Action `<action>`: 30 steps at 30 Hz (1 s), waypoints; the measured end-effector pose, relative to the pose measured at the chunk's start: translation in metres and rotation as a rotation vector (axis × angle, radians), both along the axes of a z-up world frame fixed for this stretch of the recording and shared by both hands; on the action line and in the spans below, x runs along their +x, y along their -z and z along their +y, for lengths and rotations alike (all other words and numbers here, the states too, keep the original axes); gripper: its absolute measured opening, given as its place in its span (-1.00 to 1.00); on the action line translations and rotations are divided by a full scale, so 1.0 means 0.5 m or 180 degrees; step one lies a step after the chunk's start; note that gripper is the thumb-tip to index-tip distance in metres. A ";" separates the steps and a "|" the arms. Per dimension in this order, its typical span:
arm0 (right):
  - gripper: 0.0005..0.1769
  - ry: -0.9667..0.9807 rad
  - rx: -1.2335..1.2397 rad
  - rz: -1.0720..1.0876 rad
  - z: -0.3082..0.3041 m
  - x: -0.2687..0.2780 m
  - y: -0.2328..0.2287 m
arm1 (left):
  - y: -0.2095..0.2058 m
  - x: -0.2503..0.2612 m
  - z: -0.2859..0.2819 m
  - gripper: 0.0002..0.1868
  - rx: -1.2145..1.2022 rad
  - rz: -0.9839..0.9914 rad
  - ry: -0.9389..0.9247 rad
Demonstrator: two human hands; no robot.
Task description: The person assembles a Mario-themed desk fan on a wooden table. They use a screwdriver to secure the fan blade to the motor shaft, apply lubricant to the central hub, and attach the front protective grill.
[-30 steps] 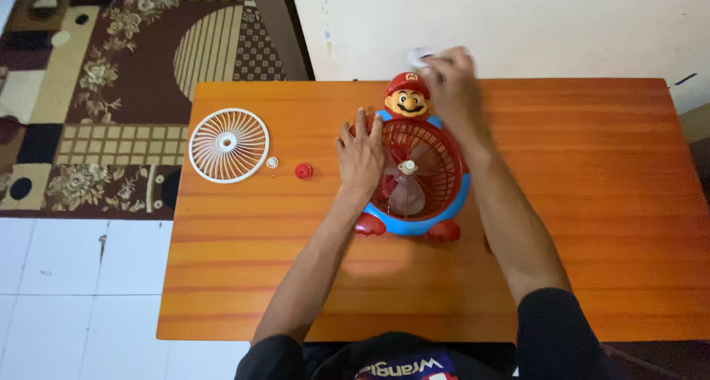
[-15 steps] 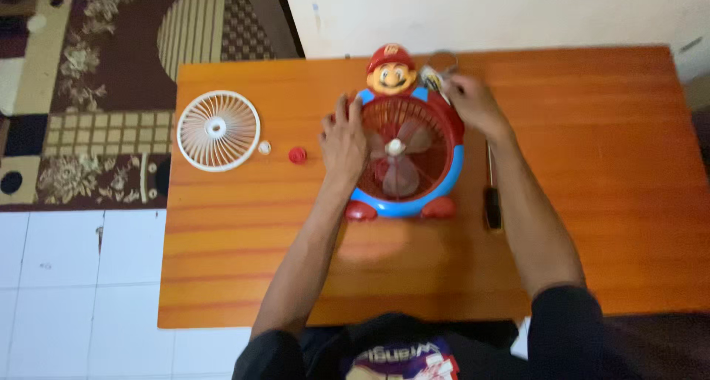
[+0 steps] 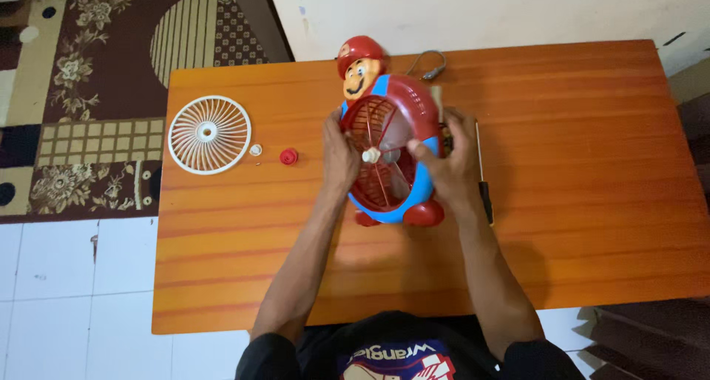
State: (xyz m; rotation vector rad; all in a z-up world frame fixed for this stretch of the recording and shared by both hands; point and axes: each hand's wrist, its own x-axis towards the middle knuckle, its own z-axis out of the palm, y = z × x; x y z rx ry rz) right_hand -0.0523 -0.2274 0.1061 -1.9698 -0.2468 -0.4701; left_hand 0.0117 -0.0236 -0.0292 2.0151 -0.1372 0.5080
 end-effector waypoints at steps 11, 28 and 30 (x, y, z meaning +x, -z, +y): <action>-0.18 0.0924 -0.2271 -0.0524 0.168 -0.095 -0.087 | 0.038 0.014 -0.085 -0.38 -0.1947 0.0762 0.2215; -0.62 -0.0245 -0.2021 -0.0164 0.289 -0.099 0.099 | 0.037 0.010 0.158 -0.40 -0.2605 0.2137 0.1084; -0.68 -0.0509 -0.1381 -0.0207 0.274 -0.084 0.098 | 0.072 0.042 0.155 -0.40 -0.2294 0.2100 0.1072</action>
